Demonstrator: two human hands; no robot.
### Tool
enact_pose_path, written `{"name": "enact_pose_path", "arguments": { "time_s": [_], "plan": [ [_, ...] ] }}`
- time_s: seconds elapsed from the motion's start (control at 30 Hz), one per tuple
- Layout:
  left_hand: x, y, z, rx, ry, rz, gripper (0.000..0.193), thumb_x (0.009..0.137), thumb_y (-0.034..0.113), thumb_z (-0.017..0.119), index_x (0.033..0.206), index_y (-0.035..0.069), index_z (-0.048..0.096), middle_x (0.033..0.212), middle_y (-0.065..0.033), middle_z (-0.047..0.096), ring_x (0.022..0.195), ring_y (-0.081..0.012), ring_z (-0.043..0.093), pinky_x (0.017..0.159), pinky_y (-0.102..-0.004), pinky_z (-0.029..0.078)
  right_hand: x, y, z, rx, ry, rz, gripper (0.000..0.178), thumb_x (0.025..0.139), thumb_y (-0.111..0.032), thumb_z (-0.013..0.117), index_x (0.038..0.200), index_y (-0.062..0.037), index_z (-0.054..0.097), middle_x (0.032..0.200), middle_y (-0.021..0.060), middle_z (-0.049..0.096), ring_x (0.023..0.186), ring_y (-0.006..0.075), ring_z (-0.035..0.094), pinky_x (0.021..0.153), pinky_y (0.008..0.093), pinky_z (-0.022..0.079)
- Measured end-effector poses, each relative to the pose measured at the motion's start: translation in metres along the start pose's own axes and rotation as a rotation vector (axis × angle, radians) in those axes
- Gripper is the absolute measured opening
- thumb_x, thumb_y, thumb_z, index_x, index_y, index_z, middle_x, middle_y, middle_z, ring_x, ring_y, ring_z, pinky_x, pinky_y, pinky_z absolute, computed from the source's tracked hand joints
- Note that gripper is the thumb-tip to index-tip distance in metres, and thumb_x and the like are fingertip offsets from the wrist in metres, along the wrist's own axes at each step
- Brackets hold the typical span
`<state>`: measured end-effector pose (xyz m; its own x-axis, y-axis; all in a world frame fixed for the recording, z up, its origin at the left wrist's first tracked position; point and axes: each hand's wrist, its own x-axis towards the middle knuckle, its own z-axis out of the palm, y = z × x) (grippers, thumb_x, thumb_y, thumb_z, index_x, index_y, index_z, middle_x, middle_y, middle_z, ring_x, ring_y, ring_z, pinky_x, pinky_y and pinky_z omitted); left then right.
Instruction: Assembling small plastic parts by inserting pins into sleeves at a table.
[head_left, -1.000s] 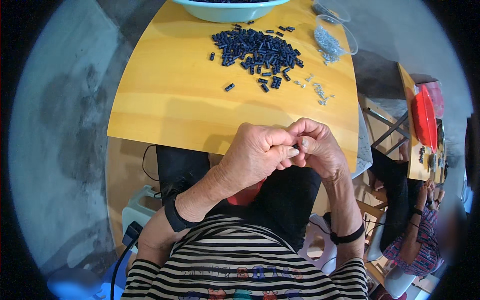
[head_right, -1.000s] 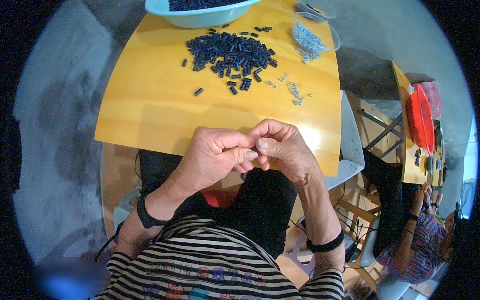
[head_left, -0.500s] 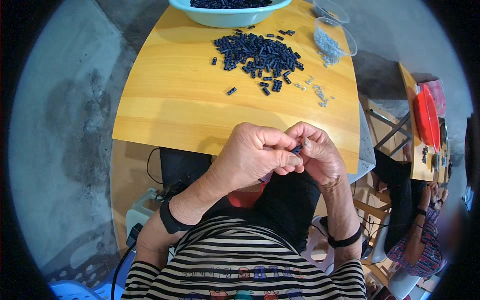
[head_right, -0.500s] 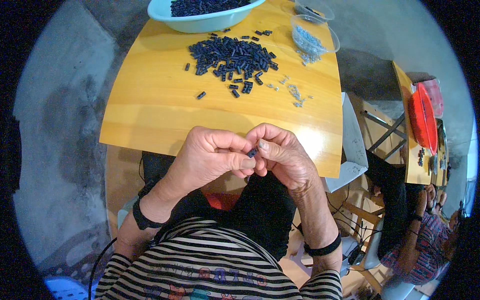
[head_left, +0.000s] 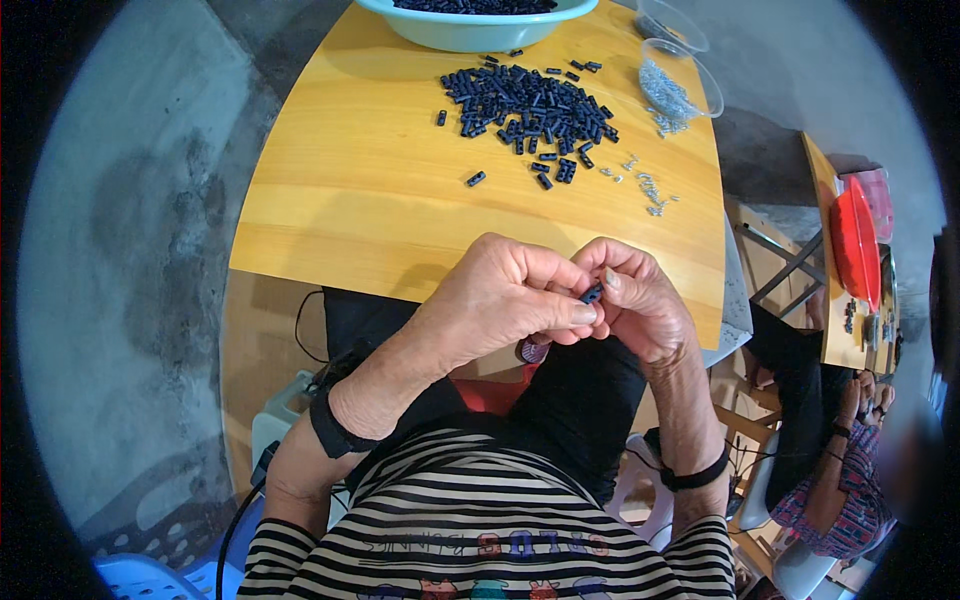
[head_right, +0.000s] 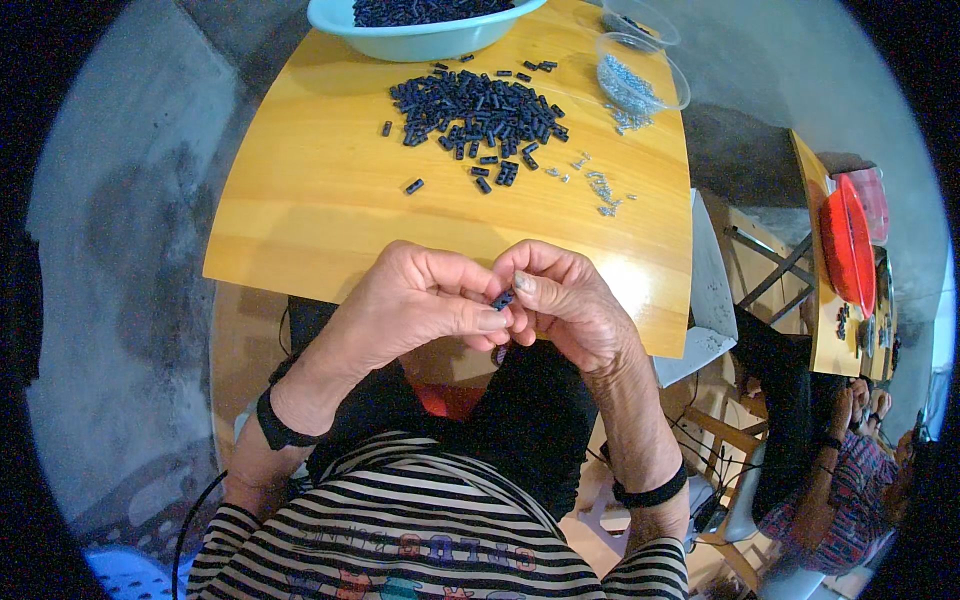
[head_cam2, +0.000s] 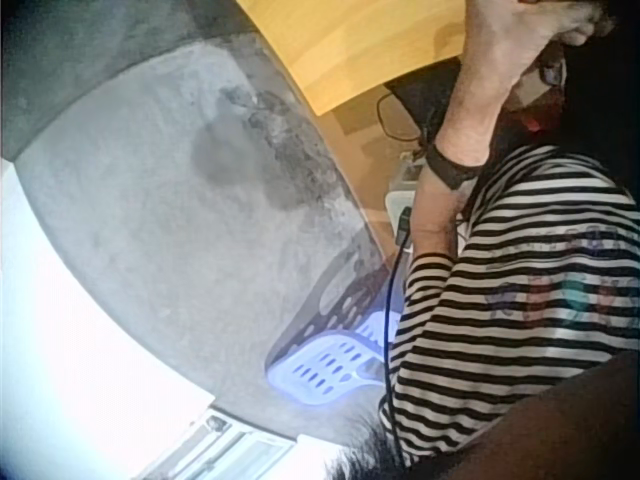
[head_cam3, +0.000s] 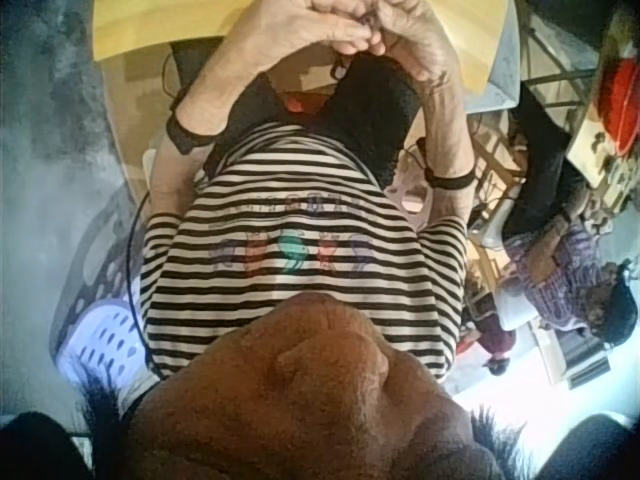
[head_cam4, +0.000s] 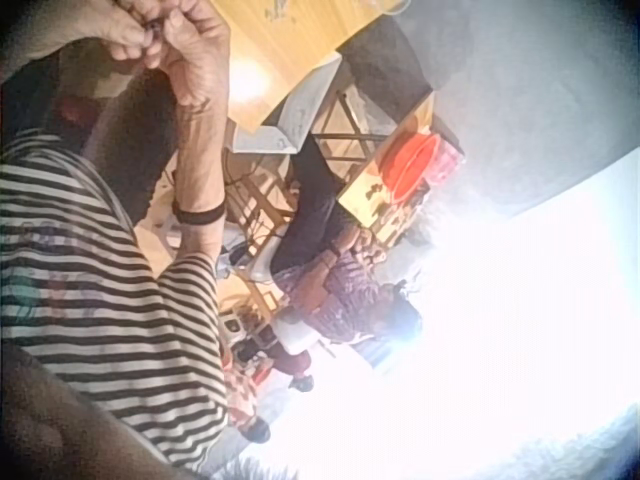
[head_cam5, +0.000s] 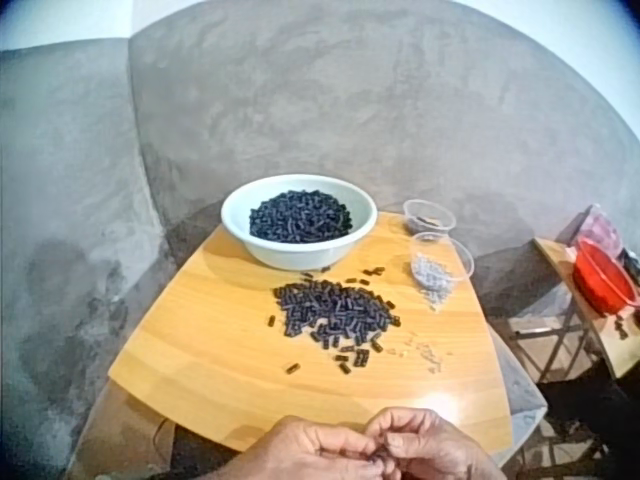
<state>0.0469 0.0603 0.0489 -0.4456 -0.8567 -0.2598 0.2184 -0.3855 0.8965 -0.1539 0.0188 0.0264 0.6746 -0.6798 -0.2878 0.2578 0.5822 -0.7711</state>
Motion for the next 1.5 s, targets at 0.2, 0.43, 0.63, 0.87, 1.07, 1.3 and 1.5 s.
{"name": "enact_pose_path", "arguments": {
  "time_s": [0.2, 0.43, 0.63, 0.87, 1.07, 1.3, 1.5],
  "plan": [
    [0.01, -0.004, 0.004, 0.065, 0.053, -0.008, 0.017, 0.086, 0.005, 0.066, 0.1, -0.004, 0.068, 0.088, -0.0099, 0.071, 0.079, -0.0131, 0.068, 0.07, -0.0238, 0.056, -0.003, -0.011, 0.002, -0.065, 0.061, -0.002, 0.025, 0.085, -0.024, 0.071, 0.097, -0.0027, 0.063, 0.081, 0.003, 0.065, 0.061, 0.0081, 0.058, 0.053, 0.021, 0.047],
    [0.044, -0.018, -0.002, 0.391, 0.191, 0.27, 0.013, 0.078, 0.005, 0.074, 0.09, 0.001, 0.072, 0.079, -0.0045, 0.067, 0.072, -0.0107, 0.062, 0.062, -0.0243, 0.05, -0.002, -0.032, 0.002, -0.665, 0.268, -0.114, 0.023, 0.087, -0.018, 0.069, 0.101, -0.0007, 0.064, 0.081, 0.0031, 0.066, 0.063, 0.0063, 0.055, 0.054, 0.0209, 0.045],
    [0.069, -0.031, -0.006, 0.828, 0.298, 0.641, 0.015, 0.071, 0.012, 0.079, 0.085, 0.008, 0.074, 0.073, -0.0044, 0.059, 0.069, -0.0179, 0.059, 0.06, -0.0307, 0.047, 0.004, -0.028, -0.012, -0.846, 0.393, -0.102, 0.016, 0.086, -0.012, 0.068, 0.096, 0.0005, 0.067, 0.076, 0.0029, 0.066, 0.069, 0.0061, 0.057, 0.059, 0.022, 0.047],
    [0.077, -0.043, -0.014, 0.97, 0.358, 0.71, 0.015, 0.068, 0.017, 0.079, 0.08, 0.01, 0.073, 0.072, -0.0056, 0.057, 0.069, -0.0231, 0.06, 0.06, -0.0353, 0.048, 0.017, -0.009, -0.026, -0.921, 0.44, -0.228, 0.015, 0.084, -0.011, 0.07, 0.091, 0.0019, 0.067, 0.076, 0.0051, 0.069, 0.07, 0.0084, 0.061, 0.064, 0.0236, 0.049],
    [0.08, -0.044, -0.019, 0.966, 0.371, 0.697, 0.014, 0.071, 0.017, 0.077, 0.08, 0.008, 0.073, 0.07, -0.0069, 0.06, 0.064, -0.023, 0.062, 0.057, -0.0345, 0.048, 0.023, -0.009, -0.027, -0.963, 0.45, -0.24, 0.016, 0.082, -0.012, 0.072, 0.09, 0.0018, 0.068, 0.078, 0.006, 0.07, 0.071, 0.0082, 0.061, 0.063, 0.0242, 0.049],
    [0.082, -0.038, -0.022, 0.935, 0.357, 0.615, 0.015, 0.07, 0.018, 0.078, 0.079, 0.007, 0.073, 0.067, -0.0075, 0.061, 0.061, -0.0225, 0.062, 0.055, -0.0333, 0.048, 0.029, -0.018, -0.024, -0.977, 0.449, -0.139, 0.015, 0.081, -0.012, 0.073, 0.087, 0.0012, 0.07, 0.075, 0.0064, 0.07, 0.068, 0.0086, 0.06, 0.062, 0.0245, 0.049],
    [0.079, -0.038, -0.027, 0.933, 0.349, 0.597, 0.015, 0.071, 0.019, 0.078, 0.08, 0.007, 0.073, 0.07, -0.0078, 0.061, 0.063, -0.0233, 0.062, 0.057, -0.0346, 0.048, 0.033, -0.027, -0.016, -0.961, 0.436, -0.06, 0.015, 0.079, -0.012, 0.073, 0.087, 0.0005, 0.071, 0.074, 0.0048, 0.069, 0.067, 0.0073, 0.058, 0.061, 0.0241, 0.048]
  ]
}}
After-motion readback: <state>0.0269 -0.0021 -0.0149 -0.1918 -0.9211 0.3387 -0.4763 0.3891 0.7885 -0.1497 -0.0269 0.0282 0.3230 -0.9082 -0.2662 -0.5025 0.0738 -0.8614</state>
